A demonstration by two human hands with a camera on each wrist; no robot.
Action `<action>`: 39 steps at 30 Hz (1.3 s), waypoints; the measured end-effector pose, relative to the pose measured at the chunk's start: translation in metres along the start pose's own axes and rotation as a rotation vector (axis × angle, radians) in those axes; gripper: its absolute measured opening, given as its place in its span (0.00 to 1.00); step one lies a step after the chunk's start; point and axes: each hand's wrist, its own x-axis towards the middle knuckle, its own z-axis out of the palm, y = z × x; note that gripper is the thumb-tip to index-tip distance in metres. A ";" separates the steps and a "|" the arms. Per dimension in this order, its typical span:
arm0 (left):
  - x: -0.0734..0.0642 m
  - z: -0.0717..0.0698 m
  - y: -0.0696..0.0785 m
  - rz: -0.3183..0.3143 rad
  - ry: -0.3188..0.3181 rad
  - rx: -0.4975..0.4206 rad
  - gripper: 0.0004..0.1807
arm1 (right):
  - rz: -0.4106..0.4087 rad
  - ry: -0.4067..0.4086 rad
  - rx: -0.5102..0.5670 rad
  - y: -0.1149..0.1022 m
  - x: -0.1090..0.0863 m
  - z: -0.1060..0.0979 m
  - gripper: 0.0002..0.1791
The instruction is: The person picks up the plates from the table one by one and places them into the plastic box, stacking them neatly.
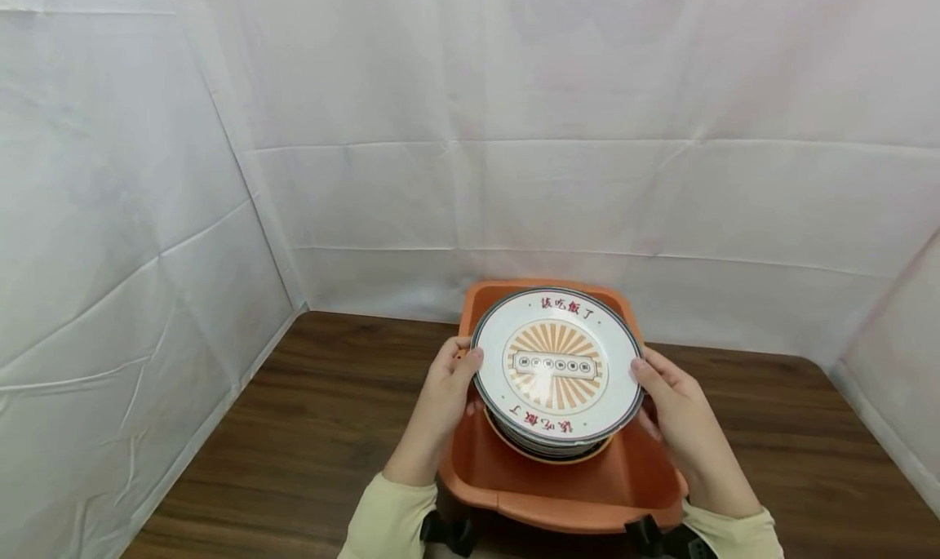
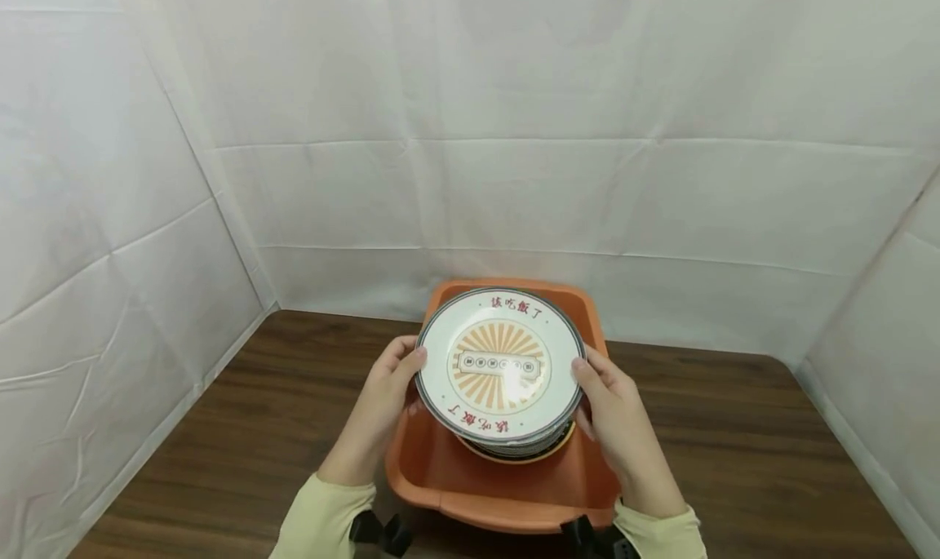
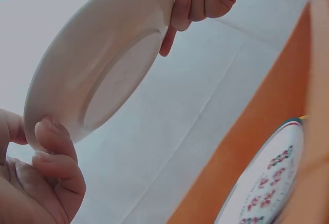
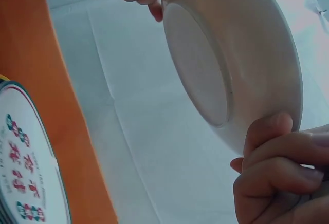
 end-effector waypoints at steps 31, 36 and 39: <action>0.083 0.025 -0.052 -0.083 0.185 0.758 0.16 | 0.278 0.160 -0.807 0.049 0.079 -0.015 0.26; 0.085 0.023 -0.059 -0.113 0.142 0.915 0.16 | 0.309 0.131 -0.897 0.057 0.078 -0.016 0.23; 0.085 0.022 -0.060 -0.128 0.091 1.026 0.17 | 0.329 0.084 -0.971 0.062 0.078 -0.016 0.22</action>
